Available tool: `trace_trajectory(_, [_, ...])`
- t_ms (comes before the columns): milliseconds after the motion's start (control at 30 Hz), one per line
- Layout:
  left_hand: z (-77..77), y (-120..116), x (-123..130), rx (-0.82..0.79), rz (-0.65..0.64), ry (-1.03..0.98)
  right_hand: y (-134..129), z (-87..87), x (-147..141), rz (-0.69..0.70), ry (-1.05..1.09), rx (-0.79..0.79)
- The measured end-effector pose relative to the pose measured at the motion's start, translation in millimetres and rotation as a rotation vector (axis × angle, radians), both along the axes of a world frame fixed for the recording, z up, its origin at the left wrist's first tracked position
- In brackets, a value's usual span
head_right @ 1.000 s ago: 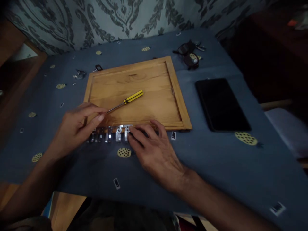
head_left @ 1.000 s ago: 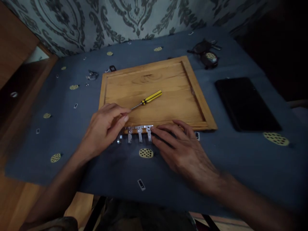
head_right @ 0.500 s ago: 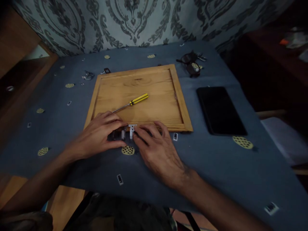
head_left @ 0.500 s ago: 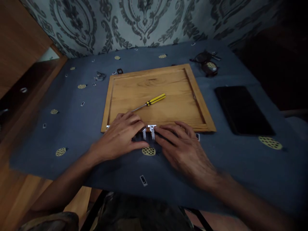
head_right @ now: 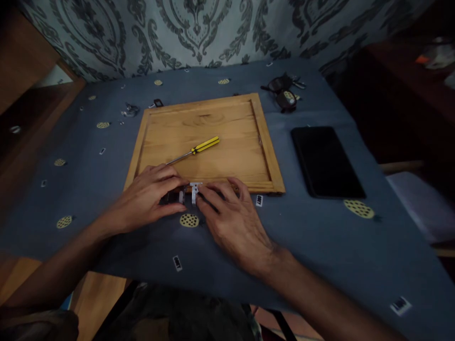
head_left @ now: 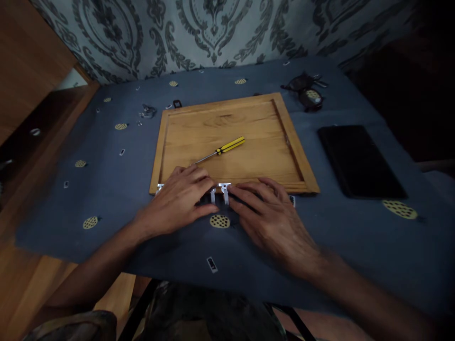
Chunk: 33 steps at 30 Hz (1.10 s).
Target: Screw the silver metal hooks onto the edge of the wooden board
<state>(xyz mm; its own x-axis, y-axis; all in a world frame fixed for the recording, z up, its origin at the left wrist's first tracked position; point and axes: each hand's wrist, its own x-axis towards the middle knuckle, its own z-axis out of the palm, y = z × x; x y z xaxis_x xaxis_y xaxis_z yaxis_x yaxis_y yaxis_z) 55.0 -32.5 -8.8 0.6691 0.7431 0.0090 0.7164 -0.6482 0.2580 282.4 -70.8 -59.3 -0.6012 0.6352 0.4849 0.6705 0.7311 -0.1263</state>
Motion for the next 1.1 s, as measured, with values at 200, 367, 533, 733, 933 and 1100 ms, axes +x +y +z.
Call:
trace_trajectory(200, [0.9,1,0,-0.034,0.018,-0.023,0,0.2,-1,-0.013,0.003,0.023])
trace_trajectory(367, [16.4,8,-17,-0.008,0.122,-0.332,1,-1.0,-2,-0.004,0.018,0.014])
trace_trajectory(533, [23.5,19,-36,0.079,0.312,-0.512,2,-3.7,0,0.004,0.027,0.022])
trace_trajectory(733, [21.0,36,-53,0.024,0.457,-0.618,2,-1.7,1,0.02,0.026,-0.021])
trace_trajectory(933, [8.6,82,-93,0.121,0.687,-0.502,6,-17.3,6,0.027,0.056,0.055])
trace_trajectory(1100, [-12.6,130,-146,0.237,0.842,-0.387,15,-36.1,10,0.046,0.124,0.172])
